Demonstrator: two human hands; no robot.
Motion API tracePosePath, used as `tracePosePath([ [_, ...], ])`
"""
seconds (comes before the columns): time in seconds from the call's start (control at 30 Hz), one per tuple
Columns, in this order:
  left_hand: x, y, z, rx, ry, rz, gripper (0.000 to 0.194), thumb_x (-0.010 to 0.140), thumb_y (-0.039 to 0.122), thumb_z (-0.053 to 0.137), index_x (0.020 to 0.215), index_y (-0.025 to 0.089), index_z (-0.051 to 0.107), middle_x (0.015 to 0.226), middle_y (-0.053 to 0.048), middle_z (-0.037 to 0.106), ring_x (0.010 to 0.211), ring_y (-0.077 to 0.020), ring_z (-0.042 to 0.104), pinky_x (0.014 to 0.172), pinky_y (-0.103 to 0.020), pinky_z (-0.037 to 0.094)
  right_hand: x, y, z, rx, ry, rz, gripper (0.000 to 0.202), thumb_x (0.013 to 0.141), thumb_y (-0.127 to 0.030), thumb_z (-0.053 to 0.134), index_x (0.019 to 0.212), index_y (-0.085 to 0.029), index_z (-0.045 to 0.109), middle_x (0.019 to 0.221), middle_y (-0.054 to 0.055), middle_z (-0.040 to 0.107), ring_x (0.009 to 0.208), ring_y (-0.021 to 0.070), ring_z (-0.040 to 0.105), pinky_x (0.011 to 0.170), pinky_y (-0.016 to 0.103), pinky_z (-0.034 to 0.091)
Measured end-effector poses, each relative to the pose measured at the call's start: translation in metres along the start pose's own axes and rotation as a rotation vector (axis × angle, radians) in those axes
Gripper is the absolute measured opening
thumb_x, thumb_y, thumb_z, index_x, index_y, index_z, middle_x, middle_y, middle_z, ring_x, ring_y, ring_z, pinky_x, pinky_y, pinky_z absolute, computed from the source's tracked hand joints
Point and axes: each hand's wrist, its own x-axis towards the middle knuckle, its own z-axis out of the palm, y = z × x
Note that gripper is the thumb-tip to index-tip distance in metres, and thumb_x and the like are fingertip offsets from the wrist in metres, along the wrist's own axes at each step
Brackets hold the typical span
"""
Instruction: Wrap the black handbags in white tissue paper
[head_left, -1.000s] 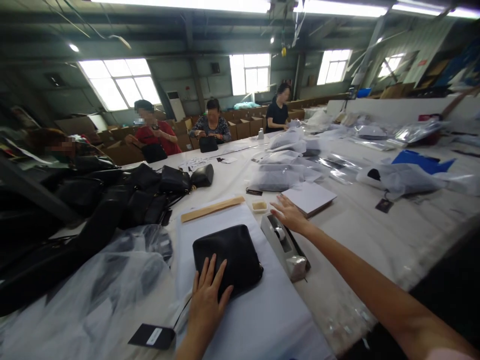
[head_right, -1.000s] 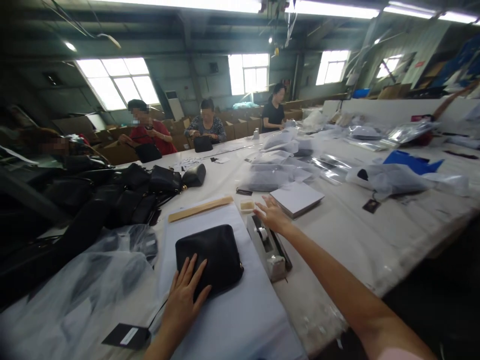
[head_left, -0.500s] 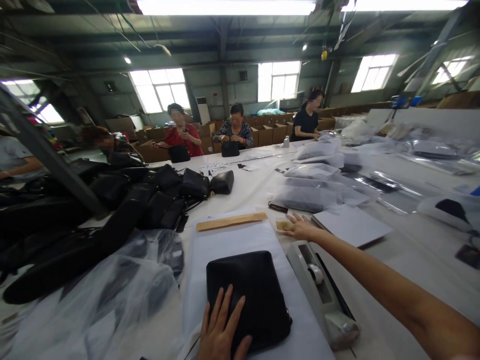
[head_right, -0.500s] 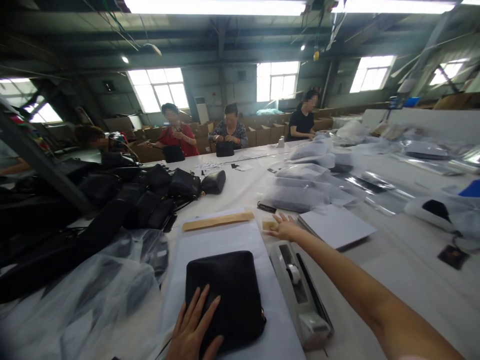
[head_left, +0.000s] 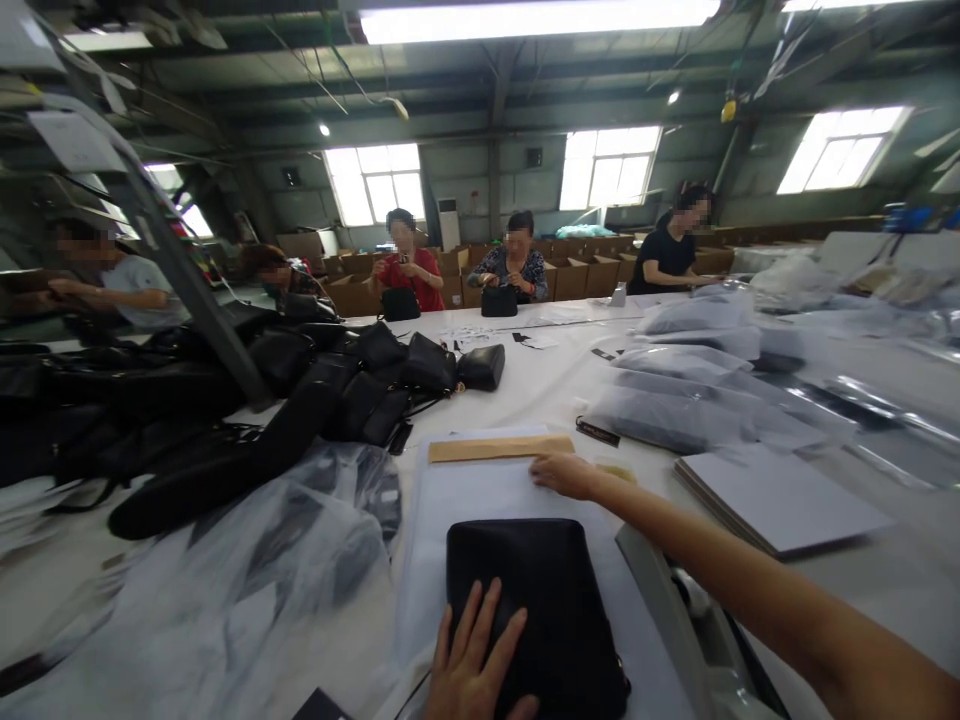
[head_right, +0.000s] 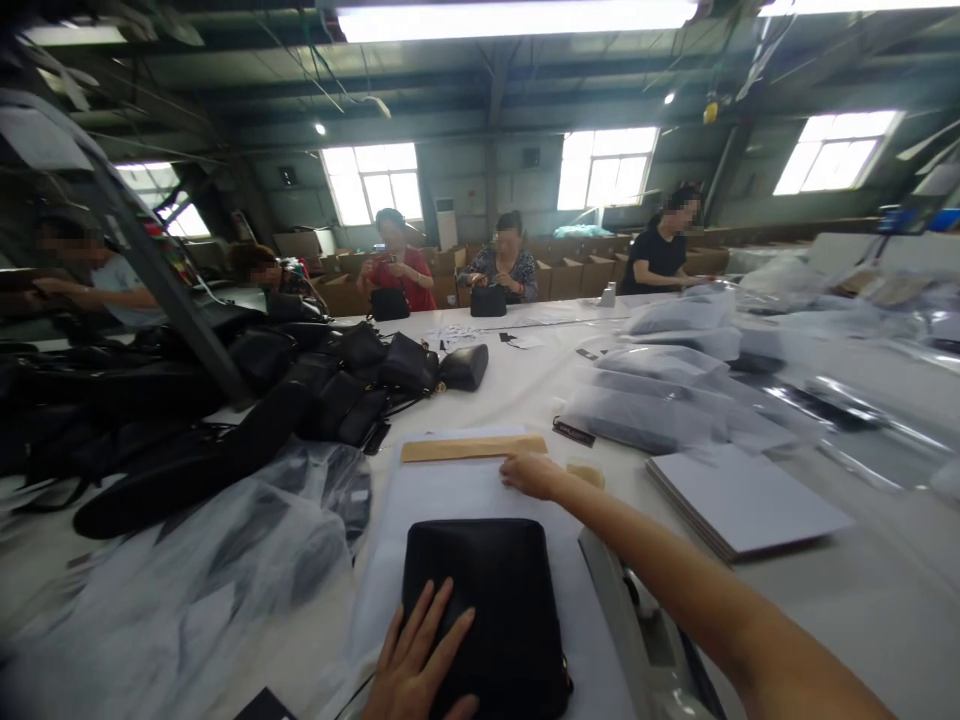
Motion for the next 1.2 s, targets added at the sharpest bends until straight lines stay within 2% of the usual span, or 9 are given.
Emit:
tracePosePath([
  [0.13,-0.001,0.002,0.007,0.012,0.042,0.001,0.081,0.081,0.058,0.064,0.151,0.031,0.033,0.149,-0.011,0.046,0.131,-0.0366,0.049,0.095,-0.051,0.051,0.021,0.0,0.017,-0.058,-0.018,0.076,0.046,0.089,-0.032,0.058,0.132,-0.016,0.06,0.14,0.017,0.055,0.126,0.0308,0.054,0.104,0.041,0.043],
  [0.27,-0.004,0.007,0.015,0.04,0.079,-0.037,0.078,0.083,0.066,0.057,0.15,0.033,0.035,0.148,-0.012,0.048,0.132,-0.0356,0.049,0.098,-0.052,0.049,0.025,-0.006,0.03,-0.102,0.013,0.182,0.052,0.094,-0.038,0.049,0.139,-0.011,0.052,0.149,0.021,0.044,0.137,0.0343,0.041,0.11,0.05,0.035],
  [0.37,-0.004,0.007,0.018,0.049,0.085,-0.082,0.077,0.083,0.069,0.056,0.149,0.035,0.036,0.148,-0.011,0.048,0.133,-0.0354,0.047,0.101,-0.053,0.047,0.024,-0.014,0.032,-0.12,0.066,0.172,0.043,0.095,-0.035,0.049,0.13,-0.014,0.061,0.143,0.017,0.052,0.135,0.0304,0.045,0.112,0.045,0.034],
  [0.53,0.0,0.002,0.01,0.038,0.076,0.036,0.08,0.083,0.065,0.058,0.151,0.031,0.034,0.147,-0.013,0.049,0.128,-0.0348,0.053,0.092,-0.048,0.054,0.021,-0.027,0.022,-0.127,0.178,0.145,0.024,0.093,-0.025,0.053,0.103,-0.02,0.074,0.118,0.01,0.071,0.116,0.0263,0.061,0.104,0.04,0.042],
  [0.77,0.011,0.001,-0.033,-0.209,-0.063,-0.054,0.075,0.079,0.039,0.072,0.147,0.032,0.04,0.151,-0.01,0.043,0.132,-0.0354,0.049,0.096,-0.053,0.054,-0.01,-0.053,-0.003,-0.108,0.374,0.151,0.023,0.096,-0.03,0.052,0.101,-0.028,0.074,0.111,0.002,0.074,0.103,0.0212,0.067,0.093,0.037,0.05],
  [0.93,0.048,-0.027,-0.071,-0.428,-0.055,-0.249,0.046,0.093,0.022,0.054,0.138,0.029,0.051,0.143,-0.005,0.055,0.126,-0.0211,0.056,0.104,-0.038,0.05,-0.063,-0.09,-0.027,-0.104,0.541,-0.083,0.021,0.097,-0.027,0.053,0.105,-0.028,0.073,0.111,0.001,0.074,0.101,0.019,0.068,0.103,0.04,0.046],
  [1.1,0.116,-0.059,-0.087,-0.184,0.061,-0.155,0.078,0.085,0.031,0.07,0.152,0.027,0.029,0.16,-0.013,0.026,0.148,-0.0326,0.02,0.117,-0.056,0.026,-0.121,-0.121,-0.027,-0.157,0.531,-0.265,0.029,0.096,-0.016,0.051,0.112,-0.032,0.07,0.119,-0.001,0.071,0.107,0.0184,0.067,0.109,0.044,0.042],
  [1.17,0.137,-0.067,-0.092,-0.094,0.014,-0.063,0.088,0.078,0.033,0.078,0.151,0.027,0.029,0.157,-0.014,0.032,0.147,-0.0364,0.021,0.116,-0.063,0.016,-0.139,-0.127,-0.022,-0.185,0.512,-0.308,0.032,0.096,-0.014,0.05,0.115,-0.031,0.069,0.12,-0.001,0.071,0.109,0.0182,0.067,0.109,0.044,0.042],
  [1.2,0.144,-0.07,-0.094,-0.075,-0.03,-0.019,0.085,0.077,0.031,0.079,0.149,0.026,0.033,0.15,-0.014,0.044,0.143,-0.0358,0.031,0.116,-0.065,0.013,-0.146,-0.128,-0.02,-0.199,0.503,-0.325,0.033,0.096,-0.013,0.05,0.116,-0.031,0.068,0.12,-0.001,0.071,0.109,0.0179,0.067,0.109,0.044,0.042],
])
